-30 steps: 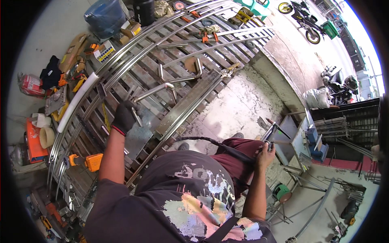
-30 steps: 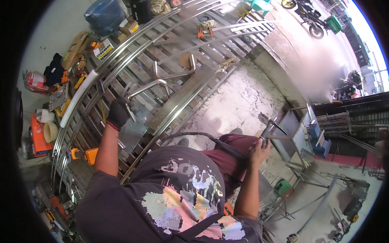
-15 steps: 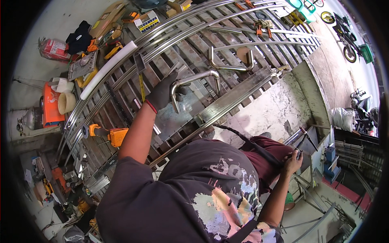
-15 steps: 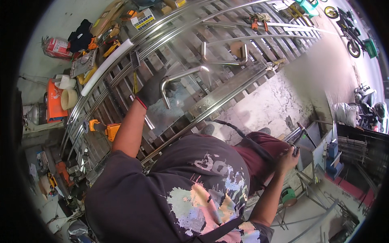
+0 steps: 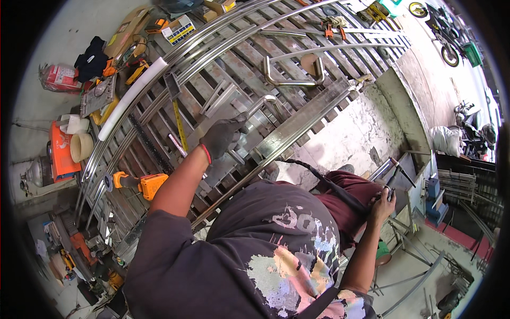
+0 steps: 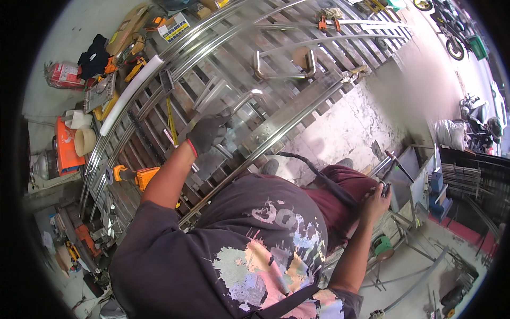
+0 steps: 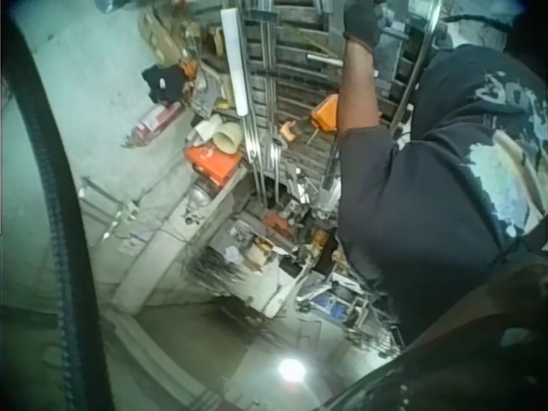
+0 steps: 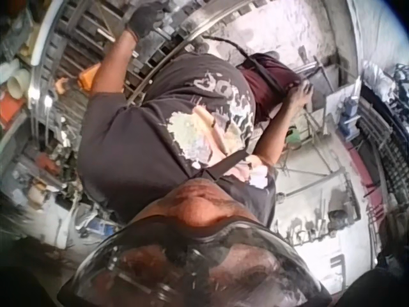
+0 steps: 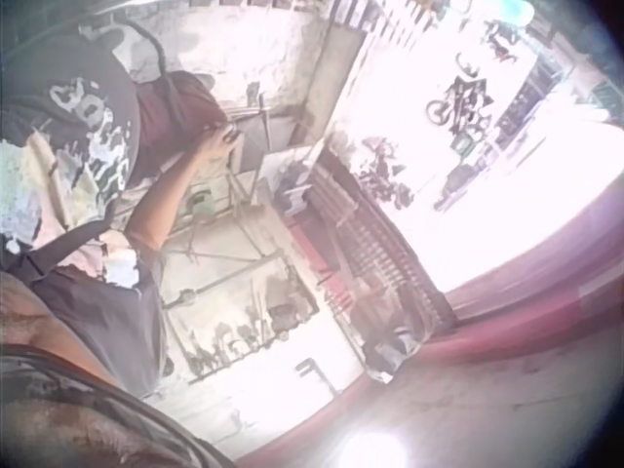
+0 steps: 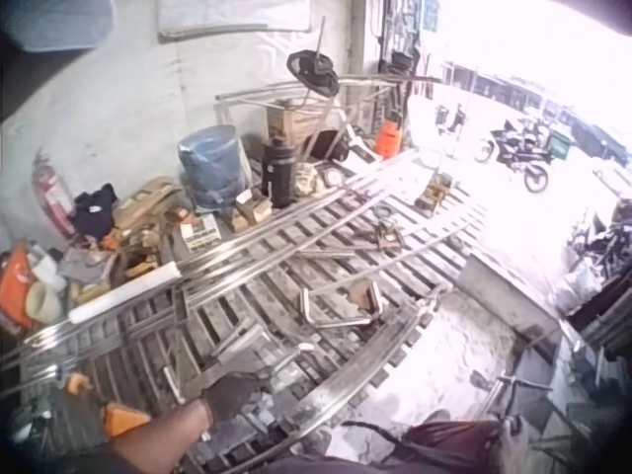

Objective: TIG weld together stainless steel pipe joints for a handrail assembly.

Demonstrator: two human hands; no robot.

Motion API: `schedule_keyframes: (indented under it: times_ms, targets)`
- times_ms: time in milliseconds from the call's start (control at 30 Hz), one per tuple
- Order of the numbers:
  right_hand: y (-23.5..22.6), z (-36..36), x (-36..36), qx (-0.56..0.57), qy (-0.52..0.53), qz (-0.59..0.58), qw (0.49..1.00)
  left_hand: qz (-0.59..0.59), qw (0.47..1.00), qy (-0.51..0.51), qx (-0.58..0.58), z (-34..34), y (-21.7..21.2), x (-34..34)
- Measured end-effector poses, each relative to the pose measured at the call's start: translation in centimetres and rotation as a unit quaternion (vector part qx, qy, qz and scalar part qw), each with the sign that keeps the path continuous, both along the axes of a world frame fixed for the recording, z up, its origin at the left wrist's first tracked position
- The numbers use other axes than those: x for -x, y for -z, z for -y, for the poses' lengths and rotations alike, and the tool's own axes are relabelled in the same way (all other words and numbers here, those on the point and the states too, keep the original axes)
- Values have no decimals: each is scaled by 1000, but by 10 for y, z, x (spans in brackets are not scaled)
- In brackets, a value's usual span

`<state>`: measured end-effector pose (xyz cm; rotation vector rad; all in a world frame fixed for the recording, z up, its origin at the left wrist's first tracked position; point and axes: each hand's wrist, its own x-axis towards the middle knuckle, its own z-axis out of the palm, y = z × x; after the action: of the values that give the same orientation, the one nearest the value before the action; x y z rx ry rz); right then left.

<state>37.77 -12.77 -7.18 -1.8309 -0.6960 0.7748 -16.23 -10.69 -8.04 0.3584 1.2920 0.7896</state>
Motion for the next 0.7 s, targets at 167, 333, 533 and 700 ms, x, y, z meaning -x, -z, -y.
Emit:
schedule_keyframes:
  times_ms: [167, 333, 533, 700]
  targets:
    - [2, 5, -4, -9, 5, 7, 1000, -47, 993, 86, -68, 2, -4, -1]
    - [3, 13, -12, 0, -7, 12, 1000, 9, 997, 79, -12, 3, -7, 1]
    - [-7, 21, 4, 11, 5, 15, 1000, -202, 956, 179, -116, 4, -1, -2]
    - [-28, 21, 47, -20, -127, 77, 989, -521, 684, 236, -453, -5, -23, -30]
